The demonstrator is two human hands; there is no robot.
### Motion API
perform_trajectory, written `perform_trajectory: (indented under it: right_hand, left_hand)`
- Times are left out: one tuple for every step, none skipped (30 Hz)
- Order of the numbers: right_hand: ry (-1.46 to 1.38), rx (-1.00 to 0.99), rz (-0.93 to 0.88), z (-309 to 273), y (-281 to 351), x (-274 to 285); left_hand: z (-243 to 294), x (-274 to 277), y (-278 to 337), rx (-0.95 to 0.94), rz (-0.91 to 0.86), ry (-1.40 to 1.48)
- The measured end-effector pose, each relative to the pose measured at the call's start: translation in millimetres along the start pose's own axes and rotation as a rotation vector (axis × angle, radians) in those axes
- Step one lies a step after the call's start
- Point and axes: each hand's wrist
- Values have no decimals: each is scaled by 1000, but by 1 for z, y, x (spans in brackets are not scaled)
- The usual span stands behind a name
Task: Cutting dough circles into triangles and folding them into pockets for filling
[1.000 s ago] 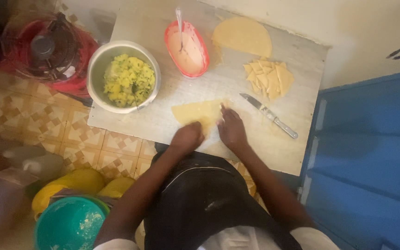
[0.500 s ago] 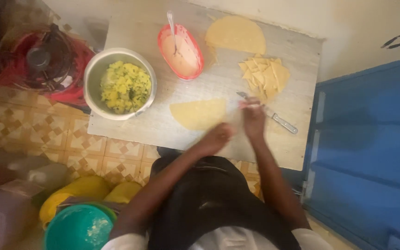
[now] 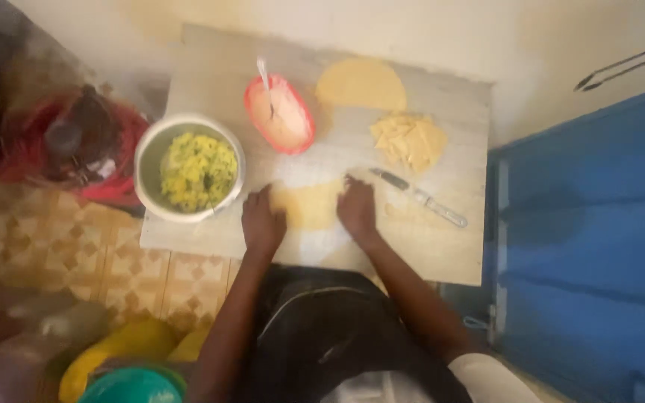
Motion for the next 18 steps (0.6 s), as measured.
perform_trajectory:
  right_hand:
    - [-156,46,77,-9,-5,11]
    - [-310,87,143,-18,-3,24]
    - [-308,83,150,-21,-9,28]
    - [-385,87,229,-25,-11,32]
    - [-461,91,308,-29,-12,35]
    - [-467,101,306,-34,-13,43]
    - [-521,163,267,-39,-14,51]
    - [-573,223,225,-45,-15,59]
    - [-579,232,222,-49,-11,60]
    - [-572,336,118,-54,-6,60]
    - [-563,441,14,-58,0,60]
    - [-570,448,7,-57,5,58]
    - [-642,421,-34,-55,9,55]
    - [-713,393,-75,-54,13,53]
    - [-718,399,-80,-49,16,47]
    - [-724,330,-110,-43,18,41]
    - [-728,261,-139,-37,19,35]
    - [-731,268,-145,-35,16,30]
  left_hand:
    - [-1,-2,-4,6,-38,6]
    - [-3,-4,-3,14,-90,9]
    - [-1,-5,-7,6,-88,8]
    - [-2,-7,-6,8,-117,19]
    - [-4,-9,-6,11,-146,30]
    - [-5,-13,-5,21,-140,31]
    - [-7,-18,-5,36,-167,75]
    - [-9,-22,-5,51,-195,118]
    - [-7,-15,-3,60,-189,119]
    - [-6,-9,2,58,-185,201]
    - [-4,-4,6,56,-181,283]
    - [-8,-6,8,67,-178,282]
    - [-12,-8,9,70,-142,334]
    - [-15,-10,9,72,-105,384]
    - [-14,-5,13,81,-102,383]
    - [-11,-1,14,124,-67,496]
    - [-8,4,16,166,-31,609]
    - [-11,3,18,175,-26,610]
Point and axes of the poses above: each hand's wrist, its own y-axis away from the middle knuckle, its own x-axis out of the back of the hand, z = x × y, and after that the axes turned 3 degrees about x, right-handed
